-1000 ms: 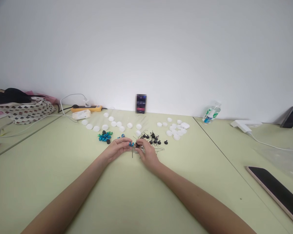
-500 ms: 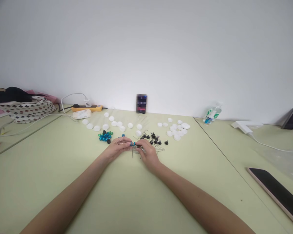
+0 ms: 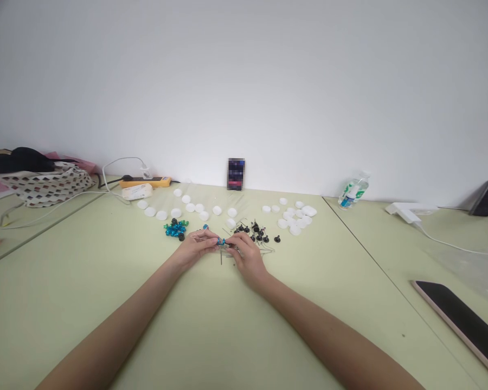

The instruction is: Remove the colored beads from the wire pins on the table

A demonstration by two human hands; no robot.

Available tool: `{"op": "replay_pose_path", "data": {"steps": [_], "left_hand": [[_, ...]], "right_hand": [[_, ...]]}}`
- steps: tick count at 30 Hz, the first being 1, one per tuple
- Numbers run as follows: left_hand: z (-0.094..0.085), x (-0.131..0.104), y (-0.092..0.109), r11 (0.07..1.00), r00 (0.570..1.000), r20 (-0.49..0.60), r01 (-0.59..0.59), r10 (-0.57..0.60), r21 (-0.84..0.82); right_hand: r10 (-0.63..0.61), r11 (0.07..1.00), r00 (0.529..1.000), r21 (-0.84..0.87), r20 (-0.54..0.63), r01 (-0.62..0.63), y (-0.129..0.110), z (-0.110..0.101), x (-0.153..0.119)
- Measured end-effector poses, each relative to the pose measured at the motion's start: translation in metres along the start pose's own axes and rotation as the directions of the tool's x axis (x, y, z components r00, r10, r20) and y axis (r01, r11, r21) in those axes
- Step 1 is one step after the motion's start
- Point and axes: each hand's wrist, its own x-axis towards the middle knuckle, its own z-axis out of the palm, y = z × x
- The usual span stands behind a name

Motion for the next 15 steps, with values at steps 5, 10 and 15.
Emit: {"op": "replay_pose_path", "data": {"steps": [5, 10, 15], "left_hand": [[0.0003, -0.0001, -0.0001, 1.0, 1.0, -0.005, -0.005, 0.005, 0.005], [0.0011, -0.0005, 0.0004, 1.0, 1.0, -0.008, -0.006, 0.006, 0.013], [0.0016, -0.0005, 0.0008, 1.0, 1.0, -0.013, -0.008, 0.008, 0.023]], "right_hand": [[-0.008, 1.0, 1.0, 0.021, 0.003, 0.008, 0.0014, 0.0004, -0.0007], [0.012, 0.999, 1.0, 0.039, 0.013, -0.012, -0.0009, -0.0008, 0.0004], [0.023, 0.999, 0.999, 0.049, 0.021, -0.024, -0.0015, -0.0012, 0.0011]]}}
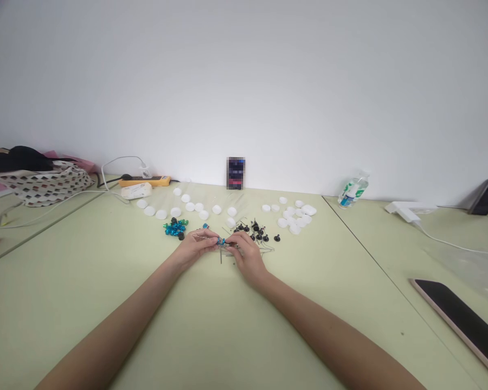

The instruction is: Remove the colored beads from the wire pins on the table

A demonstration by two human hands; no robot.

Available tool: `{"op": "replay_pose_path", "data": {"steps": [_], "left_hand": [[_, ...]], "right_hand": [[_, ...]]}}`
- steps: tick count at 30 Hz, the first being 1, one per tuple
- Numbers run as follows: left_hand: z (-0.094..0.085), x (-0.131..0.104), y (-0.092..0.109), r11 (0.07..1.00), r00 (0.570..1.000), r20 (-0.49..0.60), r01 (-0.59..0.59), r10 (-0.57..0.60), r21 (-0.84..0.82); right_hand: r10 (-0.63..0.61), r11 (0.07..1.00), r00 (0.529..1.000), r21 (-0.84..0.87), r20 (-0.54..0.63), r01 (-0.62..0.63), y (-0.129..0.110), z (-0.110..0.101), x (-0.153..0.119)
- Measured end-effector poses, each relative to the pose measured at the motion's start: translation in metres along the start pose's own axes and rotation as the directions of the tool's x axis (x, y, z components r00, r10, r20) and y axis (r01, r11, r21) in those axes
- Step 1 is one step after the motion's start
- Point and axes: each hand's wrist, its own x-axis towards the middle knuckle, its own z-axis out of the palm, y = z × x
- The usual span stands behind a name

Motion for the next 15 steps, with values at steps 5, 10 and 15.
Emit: {"op": "replay_pose_path", "data": {"steps": [5, 10, 15], "left_hand": [[0.0001, 0.0001, -0.0005, 1.0, 1.0, -0.011, -0.009, 0.009, 0.025], [-0.0003, 0.0002, -0.0022, 0.998, 0.999, -0.024, -0.021, 0.022, 0.053], [-0.0014, 0.0009, -0.0032, 0.996, 0.999, -0.034, -0.023, 0.026, 0.084]], "right_hand": [[0.019, 1.0, 1.0, 0.017, 0.006, -0.019, 0.0012, 0.0003, 0.0], [0.056, 0.998, 0.998, 0.041, 0.01, -0.057, 0.0038, 0.0012, 0.0], [0.069, 0.996, 0.998, 0.06, 0.013, -0.07, 0.0057, 0.0018, -0.0001]]}}
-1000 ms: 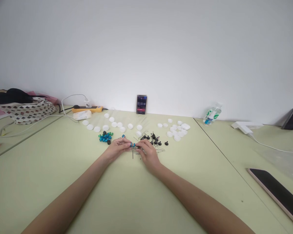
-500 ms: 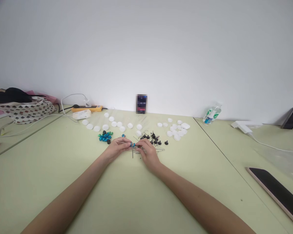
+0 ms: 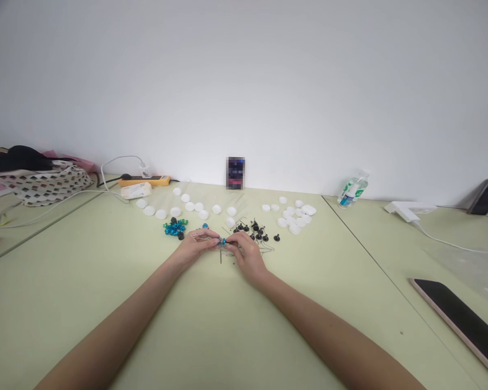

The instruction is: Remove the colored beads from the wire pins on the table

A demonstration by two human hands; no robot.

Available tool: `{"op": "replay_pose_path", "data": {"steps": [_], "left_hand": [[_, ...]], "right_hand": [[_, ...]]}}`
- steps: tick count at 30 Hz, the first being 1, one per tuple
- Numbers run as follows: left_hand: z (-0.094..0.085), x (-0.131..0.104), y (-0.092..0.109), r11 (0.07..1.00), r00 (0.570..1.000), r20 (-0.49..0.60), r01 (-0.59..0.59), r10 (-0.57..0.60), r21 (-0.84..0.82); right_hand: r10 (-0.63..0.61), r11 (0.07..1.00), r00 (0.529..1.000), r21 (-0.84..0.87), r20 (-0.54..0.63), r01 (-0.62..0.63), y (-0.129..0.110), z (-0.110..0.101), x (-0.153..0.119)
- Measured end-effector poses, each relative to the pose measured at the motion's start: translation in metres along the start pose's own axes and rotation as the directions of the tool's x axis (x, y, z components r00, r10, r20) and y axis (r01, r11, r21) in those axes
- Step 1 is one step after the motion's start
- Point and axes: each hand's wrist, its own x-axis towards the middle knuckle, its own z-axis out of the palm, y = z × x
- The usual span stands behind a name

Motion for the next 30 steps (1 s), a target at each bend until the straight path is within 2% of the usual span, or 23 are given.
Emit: {"op": "replay_pose_path", "data": {"steps": [12, 30], "left_hand": [[0.0013, -0.0014, 0.0029, 1.0, 1.0, 0.023, 0.007, -0.007, 0.013], [0.0005, -0.0008, 0.0026, 0.996, 0.997, 0.071, -0.004, -0.002, 0.087]], "right_hand": [[0.001, 1.0, 1.0, -0.003, 0.001, -0.001, -0.0024, -0.0005, 0.0008], [0.064, 0.997, 0.997, 0.05, 0.033, -0.065, -0.0019, -0.0002, 0.0006]]}}
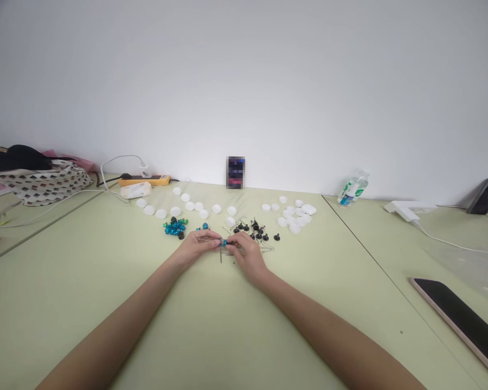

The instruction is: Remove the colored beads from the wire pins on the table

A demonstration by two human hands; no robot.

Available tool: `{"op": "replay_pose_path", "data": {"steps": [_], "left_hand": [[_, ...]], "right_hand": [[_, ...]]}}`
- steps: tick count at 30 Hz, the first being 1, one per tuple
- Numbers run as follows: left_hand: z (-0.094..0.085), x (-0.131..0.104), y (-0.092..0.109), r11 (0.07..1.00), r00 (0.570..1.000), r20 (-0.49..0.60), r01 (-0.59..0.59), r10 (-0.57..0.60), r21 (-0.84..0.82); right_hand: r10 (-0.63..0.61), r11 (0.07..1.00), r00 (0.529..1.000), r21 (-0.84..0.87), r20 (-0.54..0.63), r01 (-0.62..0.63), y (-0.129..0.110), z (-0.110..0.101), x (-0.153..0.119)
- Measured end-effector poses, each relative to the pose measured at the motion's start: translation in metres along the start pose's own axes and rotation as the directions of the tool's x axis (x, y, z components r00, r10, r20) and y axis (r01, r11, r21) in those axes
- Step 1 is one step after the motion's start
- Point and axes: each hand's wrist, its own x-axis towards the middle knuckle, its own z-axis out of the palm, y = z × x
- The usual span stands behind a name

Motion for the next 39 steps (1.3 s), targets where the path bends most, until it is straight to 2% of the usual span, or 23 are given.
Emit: {"op": "replay_pose_path", "data": {"steps": [7, 17, 26, 39], "left_hand": [[-0.0007, 0.0005, -0.0011, 1.0, 1.0, 0.027, 0.001, -0.001, -0.023], [-0.0008, 0.0013, -0.002, 0.999, 0.999, 0.053, -0.012, 0.014, -0.042], [-0.0014, 0.0014, -0.0022, 0.999, 0.998, 0.062, -0.01, 0.012, -0.035], [0.0017, -0.0011, 0.0036, 1.0, 0.997, 0.076, 0.001, 0.0, -0.022]], "right_hand": [[0.075, 0.995, 0.996, 0.067, 0.044, -0.078, 0.0027, 0.0017, -0.0016], [-0.065, 0.998, 0.991, 0.015, 0.121, 0.064, 0.0014, 0.0024, -0.0033], [-0.079, 0.997, 0.981, 0.038, 0.177, 0.073, -0.001, 0.0029, -0.0042], [-0.108, 0.994, 0.98, -0.012, 0.168, 0.112, -0.001, 0.004, -0.0049]]}}
